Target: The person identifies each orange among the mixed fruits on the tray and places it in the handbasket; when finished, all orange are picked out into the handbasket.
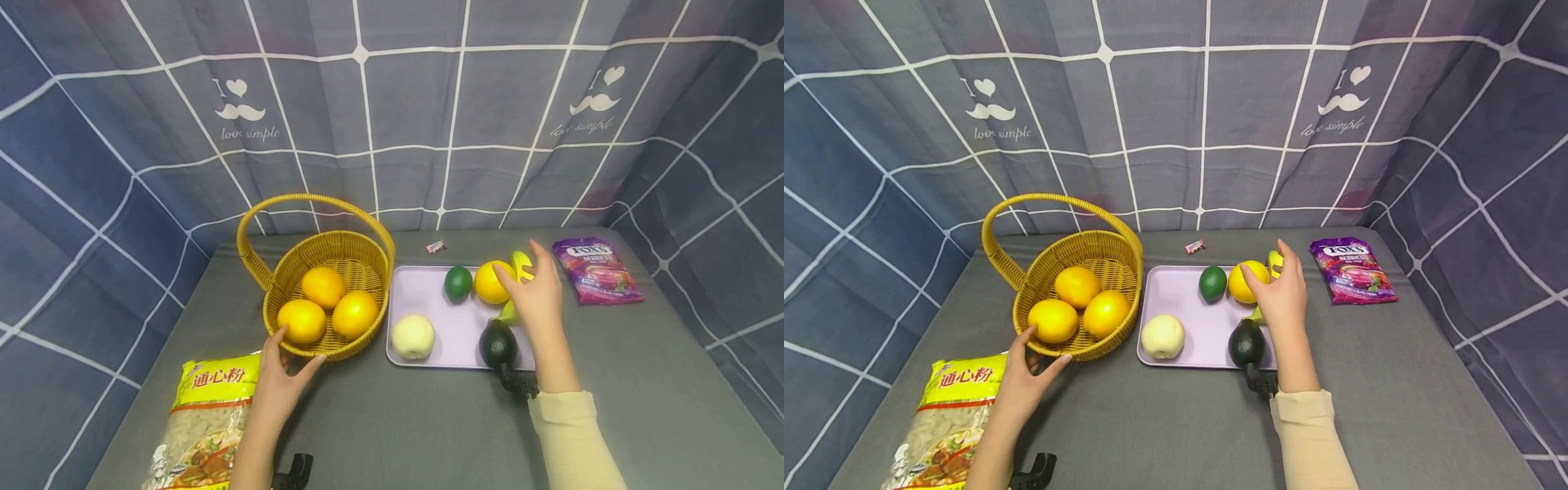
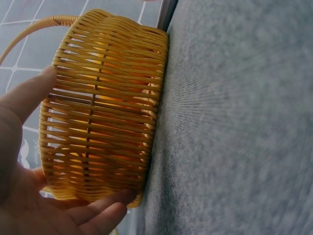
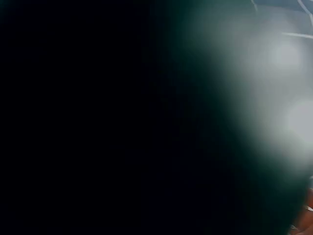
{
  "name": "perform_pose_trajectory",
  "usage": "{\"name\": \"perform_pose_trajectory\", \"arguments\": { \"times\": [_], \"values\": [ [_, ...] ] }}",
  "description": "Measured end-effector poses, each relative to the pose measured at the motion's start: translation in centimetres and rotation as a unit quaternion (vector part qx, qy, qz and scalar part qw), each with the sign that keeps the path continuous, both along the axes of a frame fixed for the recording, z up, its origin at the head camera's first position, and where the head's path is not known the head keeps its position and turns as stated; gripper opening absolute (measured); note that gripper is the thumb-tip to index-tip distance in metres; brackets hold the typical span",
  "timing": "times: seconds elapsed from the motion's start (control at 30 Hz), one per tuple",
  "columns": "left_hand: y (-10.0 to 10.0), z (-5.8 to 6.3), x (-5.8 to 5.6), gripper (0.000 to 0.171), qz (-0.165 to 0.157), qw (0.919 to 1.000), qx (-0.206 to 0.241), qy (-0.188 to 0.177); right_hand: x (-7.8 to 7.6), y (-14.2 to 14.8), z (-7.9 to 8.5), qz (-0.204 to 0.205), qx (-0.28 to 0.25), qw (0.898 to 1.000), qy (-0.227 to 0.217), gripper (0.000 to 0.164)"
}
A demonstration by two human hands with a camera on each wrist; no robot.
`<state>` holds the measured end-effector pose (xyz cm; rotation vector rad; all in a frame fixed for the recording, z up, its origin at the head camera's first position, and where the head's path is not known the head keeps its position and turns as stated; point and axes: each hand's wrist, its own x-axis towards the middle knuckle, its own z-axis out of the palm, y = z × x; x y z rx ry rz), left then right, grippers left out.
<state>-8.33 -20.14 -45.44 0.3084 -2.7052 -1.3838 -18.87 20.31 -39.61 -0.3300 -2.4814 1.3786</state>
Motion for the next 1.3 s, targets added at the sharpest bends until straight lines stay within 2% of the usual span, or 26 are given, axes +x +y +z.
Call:
{"name": "perform_pose_trajectory", "arguments": {
  "times": [0.4, 0.9, 1.3],
  "values": [
    [0.2, 0.1, -0.1, 0.097, -0.001, 1.0, 0.004, 0.002, -1.5, 1.2, -2.6, 0.034, 0.081, 0.994, -0.065, 0.089],
    [0.0, 0.2, 0.0, 0.097, 0.0, 0.9999, 0.011, 0.001, -2.5, 0.2, -4.5, 0.075, 0.151, 0.984, -0.055, 0.084],
    [0.1, 0.1, 0.1, 0.095, -0.002, 0.9999, 0.013, 0.006, -2.2, -0.2, -4.9, 0.066, 0.184, 0.979, -0.049, 0.084]
  ]
}}
